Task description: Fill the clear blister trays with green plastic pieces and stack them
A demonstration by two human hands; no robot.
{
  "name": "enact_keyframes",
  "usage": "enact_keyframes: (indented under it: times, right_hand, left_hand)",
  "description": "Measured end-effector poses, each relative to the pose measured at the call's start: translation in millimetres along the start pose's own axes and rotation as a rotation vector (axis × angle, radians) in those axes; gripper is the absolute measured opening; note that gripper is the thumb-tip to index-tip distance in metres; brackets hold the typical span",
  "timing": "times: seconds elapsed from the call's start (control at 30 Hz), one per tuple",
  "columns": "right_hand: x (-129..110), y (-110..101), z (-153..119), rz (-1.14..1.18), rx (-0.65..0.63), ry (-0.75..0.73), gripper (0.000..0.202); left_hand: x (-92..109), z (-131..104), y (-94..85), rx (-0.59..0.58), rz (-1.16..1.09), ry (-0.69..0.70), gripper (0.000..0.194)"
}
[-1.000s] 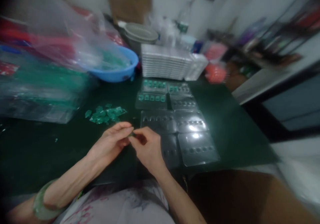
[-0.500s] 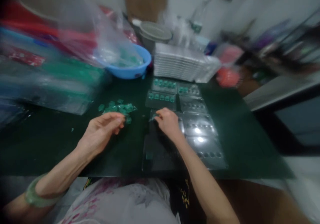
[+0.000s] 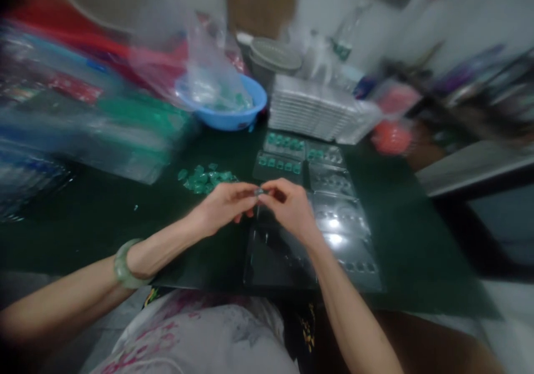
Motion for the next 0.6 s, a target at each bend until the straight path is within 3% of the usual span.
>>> enact_keyframes:
  times: [0.17,0.37,0.6]
  right_hand:
    - [-7,6,-4,-0.115,-0.021,0.002,0.014]
    - [-10,10,-7,-0.201,-0.048,-0.019,0.010]
    - [-8,8,1,-0.329,0.092,-0.063,0.007]
  left_hand:
    - [-3,-9,-2.7,0.027,0.003,-0.047,0.016]
    - [-7,-17,-7.4,-0.055,-0.102,-0.019,0.012]
    - [-4,-29,-10.4,-0.023,-0.228,0.080,0.015]
Point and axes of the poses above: each hand's wrist, its own z-axis towards the middle knuckle, its own y-axis out of the palm, x = y × z, the point moved 4 cm from there along z, towards the middle knuckle, and after that the axes turned 15 degrees about -x, right-handed, at the moved point
